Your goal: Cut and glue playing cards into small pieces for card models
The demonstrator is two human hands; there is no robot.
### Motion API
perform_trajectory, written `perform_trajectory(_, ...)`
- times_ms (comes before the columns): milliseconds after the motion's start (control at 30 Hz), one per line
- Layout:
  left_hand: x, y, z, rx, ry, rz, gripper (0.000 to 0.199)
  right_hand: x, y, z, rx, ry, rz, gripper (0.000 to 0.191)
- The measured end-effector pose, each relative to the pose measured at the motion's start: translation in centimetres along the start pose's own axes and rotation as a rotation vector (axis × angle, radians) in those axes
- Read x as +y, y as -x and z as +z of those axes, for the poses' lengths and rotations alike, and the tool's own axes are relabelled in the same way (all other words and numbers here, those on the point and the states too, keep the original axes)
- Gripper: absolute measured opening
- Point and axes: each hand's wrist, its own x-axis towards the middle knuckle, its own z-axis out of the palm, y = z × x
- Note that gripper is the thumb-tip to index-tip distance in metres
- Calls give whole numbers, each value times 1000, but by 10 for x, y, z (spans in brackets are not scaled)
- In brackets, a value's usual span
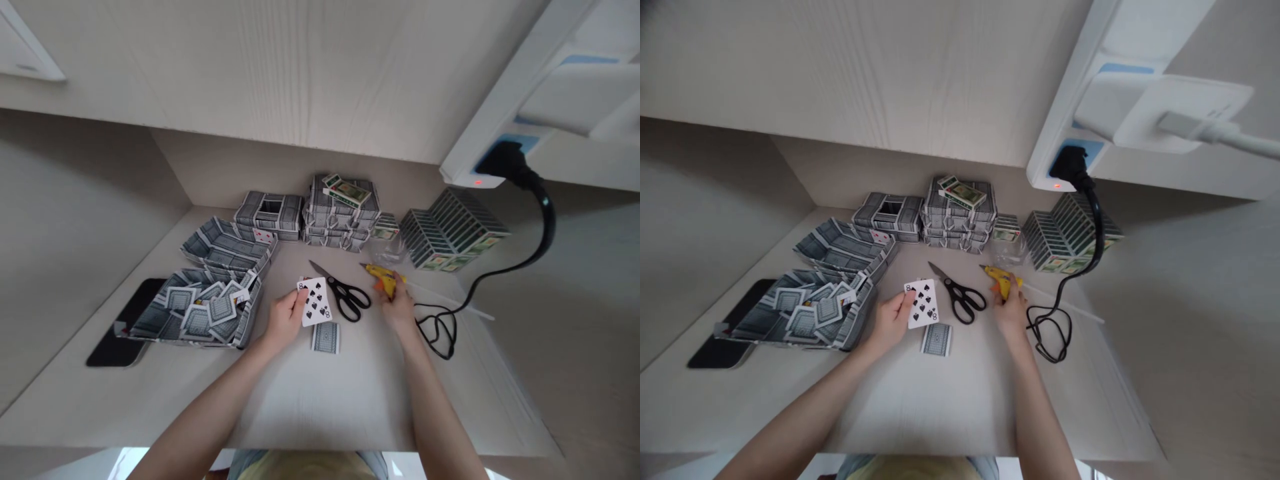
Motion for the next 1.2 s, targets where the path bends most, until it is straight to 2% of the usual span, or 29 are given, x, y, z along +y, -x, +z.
perform_trajectory(67,-1,1,0,-40,-3,76,40,-5,3,-2,50,148,50,61)
perform_trajectory(133,-1,3,-1,-100,-2,203,41,-9,5,-4,125,202,98,60)
perform_trajectory(233,-3,5,-1,-230,14,458,40,-16,2,-5,230,166,24,54)
perform_trajectory(300,-4,7,-1,-277,26,582,38,-25,0,-3,149,52,-129,39)
perform_trajectory(400,-4,7,-1,-279,40,649,36,-50,0,6,-105,-96,-368,17)
perform_trajectory(500,-3,7,-3,-270,35,644,36,-83,2,20,-324,-85,-555,17)
perform_trajectory(533,-2,6,-4,-268,24,631,36,-94,2,24,-429,-59,-597,20)
perform_trajectory(600,-1,6,-7,-276,-11,597,37,-114,0,31,-558,38,-634,28)
perform_trajectory(700,0,6,-9,-293,-66,549,40,-136,-6,40,-659,264,-596,43)
perform_trajectory(767,-1,7,-9,-295,-83,536,40,-145,-10,46,-687,352,-546,42)
perform_trajectory(933,-4,6,-10,-248,-97,535,39,-149,-17,57,-721,334,-504,19)
perform_trajectory(1033,-2,7,-12,-166,-88,516,38,-142,-21,52,-736,284,-474,4)
perform_trajectory(1067,0,7,-13,-128,-84,499,38,-138,-22,48,-746,254,-451,7)
perform_trajectory(1133,2,8,-15,-36,-77,436,37,-129,-22,36,-796,84,-350,15)
perform_trajectory(1200,4,9,-15,74,-70,325,37,-119,-21,23,-864,-257,-183,21)
